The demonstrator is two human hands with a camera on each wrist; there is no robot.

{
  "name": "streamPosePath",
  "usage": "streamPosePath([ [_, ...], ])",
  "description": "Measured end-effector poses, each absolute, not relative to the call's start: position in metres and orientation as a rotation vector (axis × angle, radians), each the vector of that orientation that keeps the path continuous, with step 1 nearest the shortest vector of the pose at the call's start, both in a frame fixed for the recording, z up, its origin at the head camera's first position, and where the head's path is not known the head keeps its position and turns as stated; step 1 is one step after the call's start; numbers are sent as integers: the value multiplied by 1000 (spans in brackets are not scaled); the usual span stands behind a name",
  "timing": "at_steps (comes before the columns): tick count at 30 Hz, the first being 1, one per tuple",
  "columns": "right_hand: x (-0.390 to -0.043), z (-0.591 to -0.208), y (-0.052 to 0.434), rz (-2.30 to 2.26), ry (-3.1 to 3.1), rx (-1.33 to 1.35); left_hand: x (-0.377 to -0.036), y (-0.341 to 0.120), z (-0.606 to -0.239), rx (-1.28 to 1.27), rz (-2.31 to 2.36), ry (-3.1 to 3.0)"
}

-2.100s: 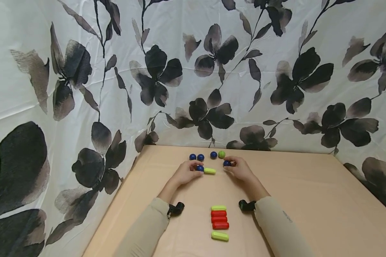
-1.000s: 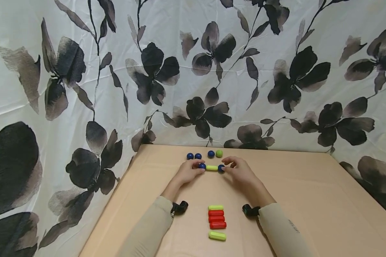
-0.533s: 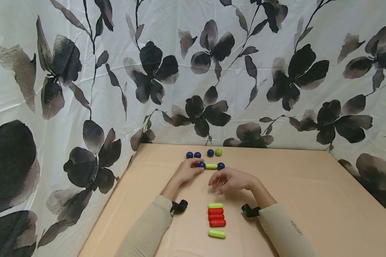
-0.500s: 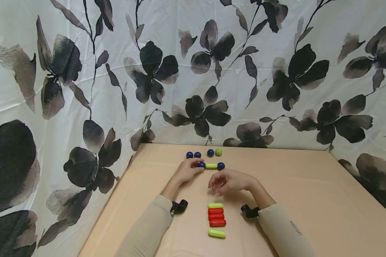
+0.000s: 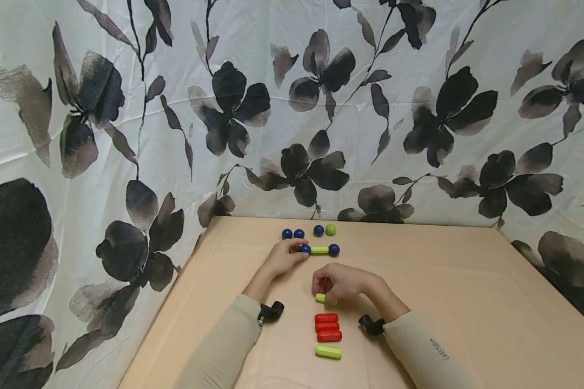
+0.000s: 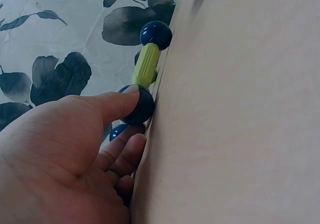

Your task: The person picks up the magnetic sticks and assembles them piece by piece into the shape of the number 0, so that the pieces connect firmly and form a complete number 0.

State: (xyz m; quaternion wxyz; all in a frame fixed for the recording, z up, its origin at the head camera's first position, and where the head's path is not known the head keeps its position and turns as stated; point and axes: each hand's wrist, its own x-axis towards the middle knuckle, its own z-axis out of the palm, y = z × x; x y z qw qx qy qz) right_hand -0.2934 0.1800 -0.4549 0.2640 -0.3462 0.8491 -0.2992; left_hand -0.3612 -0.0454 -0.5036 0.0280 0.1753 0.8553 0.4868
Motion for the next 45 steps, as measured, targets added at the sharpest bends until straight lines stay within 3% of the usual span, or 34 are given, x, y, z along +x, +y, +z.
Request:
streamPosePath([
  [12, -291, -451, 172, -600, 2611, -844, -363, -46, -503, 541, 1502, 2630],
  [21, -305, -442, 200, -836, 2597, -953, -364, -45, -503, 557, 1499, 2638],
  [45, -327, -464, 225, -1073, 2618, -605, -361, -45, -503, 542, 1457, 2667],
])
